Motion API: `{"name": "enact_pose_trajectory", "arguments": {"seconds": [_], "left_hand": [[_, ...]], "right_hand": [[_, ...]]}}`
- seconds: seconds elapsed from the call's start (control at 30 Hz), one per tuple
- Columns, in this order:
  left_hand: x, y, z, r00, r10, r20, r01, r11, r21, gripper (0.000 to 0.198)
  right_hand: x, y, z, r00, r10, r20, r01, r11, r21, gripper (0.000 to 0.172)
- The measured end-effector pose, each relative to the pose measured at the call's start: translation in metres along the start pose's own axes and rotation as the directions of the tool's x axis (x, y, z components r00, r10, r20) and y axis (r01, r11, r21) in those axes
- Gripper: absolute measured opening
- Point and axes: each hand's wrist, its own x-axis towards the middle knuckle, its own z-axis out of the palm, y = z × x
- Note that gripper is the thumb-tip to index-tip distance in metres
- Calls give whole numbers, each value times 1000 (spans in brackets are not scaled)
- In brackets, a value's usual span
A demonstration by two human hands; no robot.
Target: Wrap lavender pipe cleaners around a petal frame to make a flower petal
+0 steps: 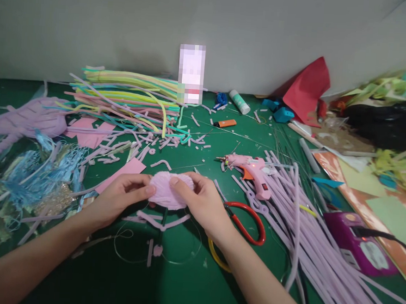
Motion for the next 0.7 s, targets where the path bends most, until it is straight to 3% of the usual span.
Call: {"name": "enact_pose_trajectory", "arguments": {"seconds": [0.07,0.13,0.23,0.3,0.37,0.7], "left_hand": [[1,-2,-1,998,-17,-55,14,998,-54,26],[2,-3,-1,994,-37,-105,27,994,-104,26],[3,-3,0,990,-48,-130,30,990,-141,27],[4,-2,1,989,-46,-137,27,990,-137,28],[4,-2,1,988,-52,-145,34,992,-124,28],[3,-5,0,989,-72,-125,55,990,-132,27]], "right_hand": [[-2,1,0,997,-64,-44,62,997,-44,38],[-6,1,0,974,-204,-103,184,967,-177,42],[-11,3,1,888,-458,-42,386,790,-477,26],[-12,5,2,843,-536,39,455,674,-582,17],[-12,7,3,835,-546,67,467,640,-611,15],[-13,8,3,855,-513,74,440,644,-626,5]]}}
